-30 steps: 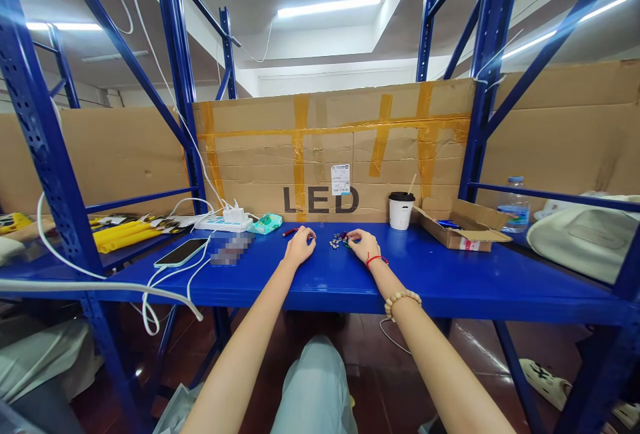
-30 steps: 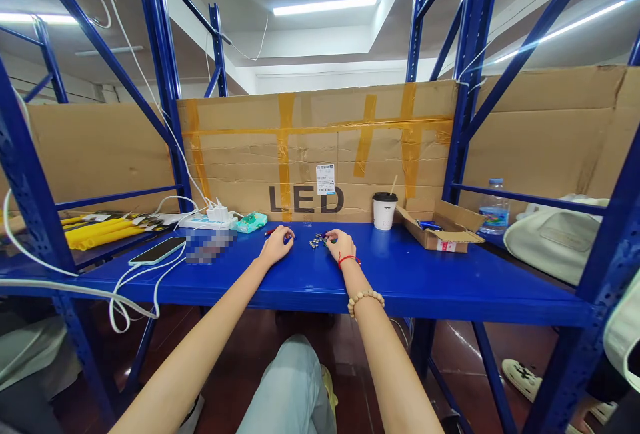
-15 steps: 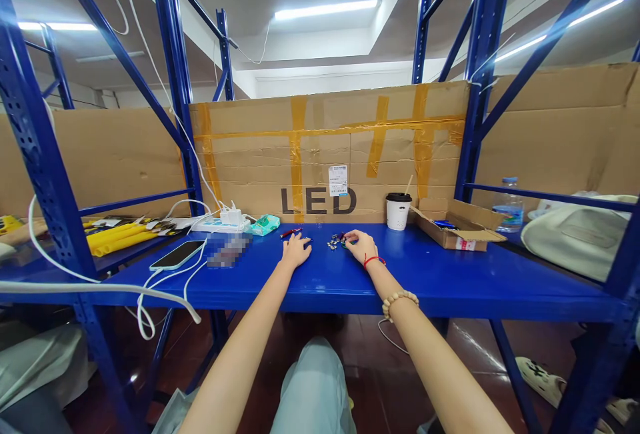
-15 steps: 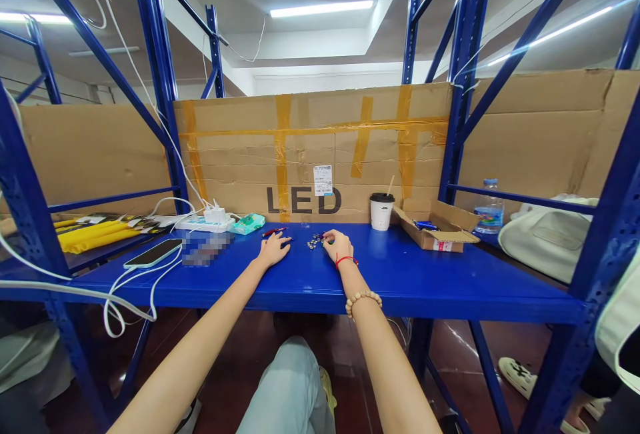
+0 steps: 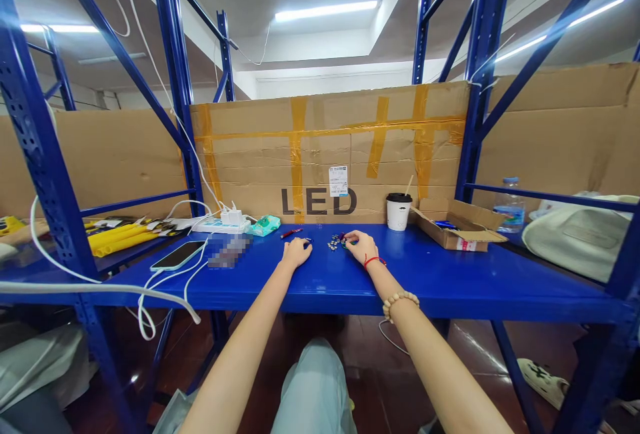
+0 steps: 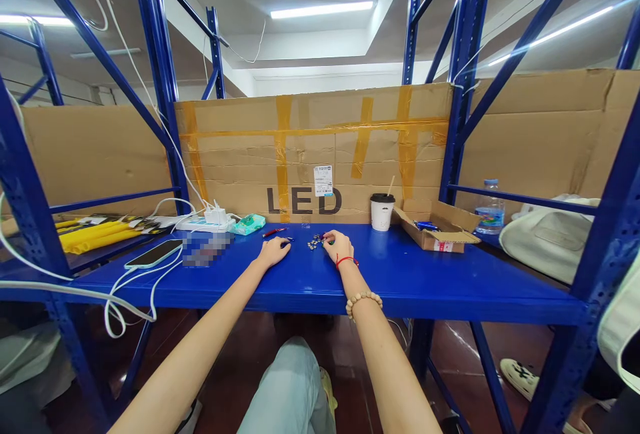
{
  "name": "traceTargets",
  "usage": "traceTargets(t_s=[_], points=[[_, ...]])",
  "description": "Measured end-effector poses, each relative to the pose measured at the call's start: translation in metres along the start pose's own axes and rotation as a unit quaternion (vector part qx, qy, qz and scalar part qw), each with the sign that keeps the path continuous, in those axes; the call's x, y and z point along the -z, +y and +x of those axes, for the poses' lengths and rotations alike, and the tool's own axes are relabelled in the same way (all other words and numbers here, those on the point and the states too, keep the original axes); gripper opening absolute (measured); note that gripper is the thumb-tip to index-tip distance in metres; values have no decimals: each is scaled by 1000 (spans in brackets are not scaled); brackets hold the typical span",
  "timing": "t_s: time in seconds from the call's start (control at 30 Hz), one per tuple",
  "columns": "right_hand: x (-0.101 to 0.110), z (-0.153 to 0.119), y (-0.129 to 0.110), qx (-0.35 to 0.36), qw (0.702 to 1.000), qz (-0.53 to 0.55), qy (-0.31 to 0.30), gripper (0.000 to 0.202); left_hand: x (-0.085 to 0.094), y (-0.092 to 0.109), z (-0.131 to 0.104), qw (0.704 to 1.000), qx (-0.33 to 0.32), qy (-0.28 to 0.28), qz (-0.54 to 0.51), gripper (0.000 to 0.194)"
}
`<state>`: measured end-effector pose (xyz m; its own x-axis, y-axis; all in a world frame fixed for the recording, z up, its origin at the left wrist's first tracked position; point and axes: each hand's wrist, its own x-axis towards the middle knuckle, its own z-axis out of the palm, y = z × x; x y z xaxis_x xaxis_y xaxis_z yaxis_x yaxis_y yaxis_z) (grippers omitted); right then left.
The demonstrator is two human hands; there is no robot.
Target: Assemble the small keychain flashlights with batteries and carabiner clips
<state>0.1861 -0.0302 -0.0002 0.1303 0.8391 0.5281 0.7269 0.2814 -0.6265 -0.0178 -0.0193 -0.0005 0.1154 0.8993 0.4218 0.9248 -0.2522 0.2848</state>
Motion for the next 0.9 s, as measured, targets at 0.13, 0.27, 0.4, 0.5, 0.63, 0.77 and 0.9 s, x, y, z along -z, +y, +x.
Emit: traceTargets(t_s=[0.13,0.27,0.4,0.5,0.63,0.77,0.9], points=[[1,-1,-1,-2,1000,-3,0,17,7,3,-2,1000,-9,15,-9,19],[1,-1,-2,2,1000,-4,-2,18,11,3,-2,999,-12,30,-24,18],[1,-1,-2,6,1000,-5,-6,17,9,2,-2,998,-30,35,-50,33],[3,-2,-4,13,1000,-6,-11,17,5,2,-1,995,-67,25,-74,38],[3,-4,-11,44,999,0,-16,13,0,3,0,988,-109,24,-108,40],[2,-7,-17,94,995,8,-26,18,-2,9,0,977,-157,17,-142,41],[0,-7,-17,121,992,8,-38,27,1,17,-3,967,-192,1,-168,37]])
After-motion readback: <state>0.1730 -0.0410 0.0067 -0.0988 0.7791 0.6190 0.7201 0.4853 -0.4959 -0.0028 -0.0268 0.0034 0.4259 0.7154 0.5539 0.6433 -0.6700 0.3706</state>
